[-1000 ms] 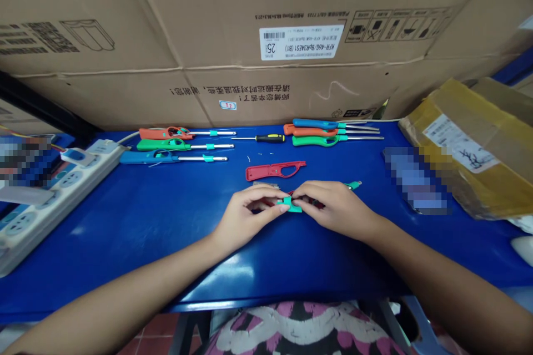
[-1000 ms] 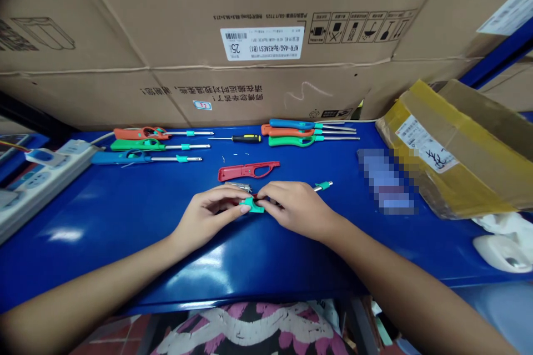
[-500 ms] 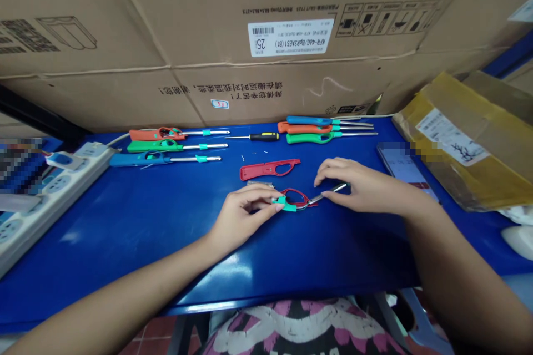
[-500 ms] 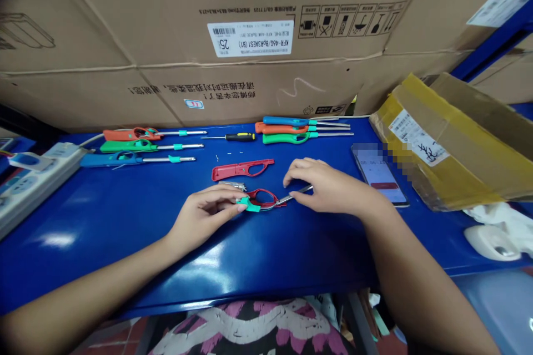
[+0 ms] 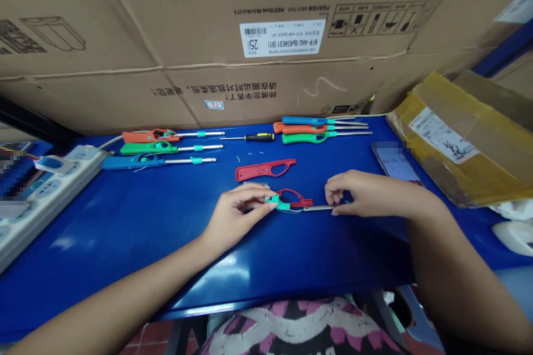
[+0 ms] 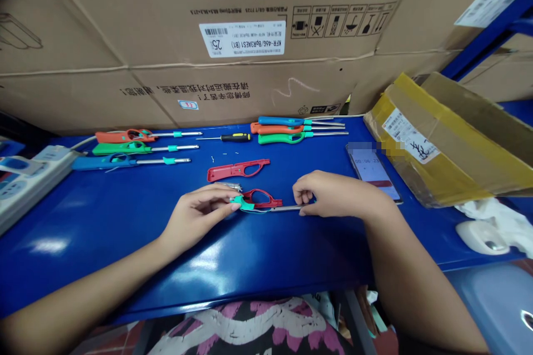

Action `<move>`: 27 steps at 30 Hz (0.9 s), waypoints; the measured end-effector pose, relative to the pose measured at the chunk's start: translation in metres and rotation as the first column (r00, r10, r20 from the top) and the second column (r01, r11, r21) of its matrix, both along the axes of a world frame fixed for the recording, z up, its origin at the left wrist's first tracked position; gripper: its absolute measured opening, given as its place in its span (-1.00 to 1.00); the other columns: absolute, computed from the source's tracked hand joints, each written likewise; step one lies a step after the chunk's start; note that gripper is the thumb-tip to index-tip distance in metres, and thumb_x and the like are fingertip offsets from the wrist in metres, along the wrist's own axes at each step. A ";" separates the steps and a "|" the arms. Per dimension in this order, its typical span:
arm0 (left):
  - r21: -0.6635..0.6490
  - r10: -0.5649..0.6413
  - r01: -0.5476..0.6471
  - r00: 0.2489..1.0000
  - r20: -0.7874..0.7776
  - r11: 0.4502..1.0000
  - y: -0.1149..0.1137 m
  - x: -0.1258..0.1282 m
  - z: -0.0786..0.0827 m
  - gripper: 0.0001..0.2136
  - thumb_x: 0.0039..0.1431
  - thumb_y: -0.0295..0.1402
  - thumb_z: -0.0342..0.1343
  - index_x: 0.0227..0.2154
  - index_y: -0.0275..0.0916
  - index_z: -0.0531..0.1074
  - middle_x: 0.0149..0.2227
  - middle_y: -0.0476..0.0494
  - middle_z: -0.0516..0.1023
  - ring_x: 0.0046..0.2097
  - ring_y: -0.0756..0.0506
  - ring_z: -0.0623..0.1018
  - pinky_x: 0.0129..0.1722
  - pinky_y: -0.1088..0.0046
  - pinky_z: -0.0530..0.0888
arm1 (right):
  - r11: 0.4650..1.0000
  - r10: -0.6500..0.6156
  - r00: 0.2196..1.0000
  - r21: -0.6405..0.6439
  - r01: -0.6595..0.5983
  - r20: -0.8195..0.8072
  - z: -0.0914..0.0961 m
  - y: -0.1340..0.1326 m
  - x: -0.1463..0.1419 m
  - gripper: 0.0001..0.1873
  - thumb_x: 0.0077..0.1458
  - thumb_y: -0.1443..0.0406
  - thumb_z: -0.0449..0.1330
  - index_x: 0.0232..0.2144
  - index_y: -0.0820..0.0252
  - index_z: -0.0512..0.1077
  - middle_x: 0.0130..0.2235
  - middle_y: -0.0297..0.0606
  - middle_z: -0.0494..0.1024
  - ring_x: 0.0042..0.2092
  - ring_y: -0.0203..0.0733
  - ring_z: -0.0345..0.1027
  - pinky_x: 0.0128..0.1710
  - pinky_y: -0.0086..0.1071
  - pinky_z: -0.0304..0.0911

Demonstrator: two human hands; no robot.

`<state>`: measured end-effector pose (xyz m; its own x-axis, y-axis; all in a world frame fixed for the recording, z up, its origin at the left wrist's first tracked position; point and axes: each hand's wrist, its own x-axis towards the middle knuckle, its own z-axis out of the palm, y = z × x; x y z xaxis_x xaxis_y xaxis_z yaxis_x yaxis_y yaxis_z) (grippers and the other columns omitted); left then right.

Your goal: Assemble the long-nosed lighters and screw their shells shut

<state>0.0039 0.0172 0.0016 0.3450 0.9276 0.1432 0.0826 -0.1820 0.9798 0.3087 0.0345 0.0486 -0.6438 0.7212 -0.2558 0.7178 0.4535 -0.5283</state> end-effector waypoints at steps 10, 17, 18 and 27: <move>0.201 -0.054 0.061 0.998 -0.039 0.978 -0.001 -0.001 0.001 -0.86 0.13 -0.47 0.33 -0.23 -0.25 0.67 -0.19 -0.22 0.65 -0.20 -0.05 0.67 -0.22 0.53 0.68 | 0.982 -0.158 0.819 -0.004 0.187 -0.551 -0.019 -0.015 -0.079 -0.83 0.14 0.20 0.34 -0.29 0.15 0.48 -0.29 -0.33 0.54 -0.26 -0.29 0.39 -0.21 -0.39 0.34; 0.293 -0.073 0.085 0.996 -0.050 0.952 -0.002 0.000 0.003 -0.84 0.13 -0.51 0.32 -0.21 -0.29 0.66 -0.19 -0.24 0.65 -0.23 -0.04 0.68 -0.23 0.52 0.69 | 0.943 -0.302 0.804 -0.283 0.175 -0.512 -0.021 -0.014 -0.079 -0.81 0.13 0.20 0.32 -0.28 0.19 0.48 -0.37 -0.38 0.48 -0.35 -0.34 0.30 -0.33 -0.43 0.27; 0.306 -0.067 0.080 0.996 -0.055 0.949 -0.002 0.000 0.003 -0.85 0.14 -0.51 0.31 -0.21 -0.29 0.66 -0.20 -0.25 0.66 -0.22 -0.05 0.68 -0.23 0.52 0.68 | 0.940 -0.301 0.809 -0.298 0.163 -0.505 -0.019 -0.014 -0.077 -0.82 0.13 0.20 0.32 -0.27 0.19 0.48 -0.36 -0.38 0.47 -0.35 -0.35 0.30 -0.32 -0.43 0.26; 0.342 0.028 0.014 0.993 -0.116 0.940 -0.001 0.002 0.001 -0.90 0.18 -0.49 0.28 -0.26 -0.26 0.67 -0.24 -0.21 0.69 -0.21 -0.06 0.68 -0.29 0.59 0.65 | 0.951 -0.291 0.815 -0.246 0.188 -0.501 -0.020 -0.016 -0.078 -0.74 0.05 0.14 0.38 -0.32 0.16 0.48 -0.41 -0.40 0.48 -0.37 -0.33 0.32 -0.32 -0.41 0.27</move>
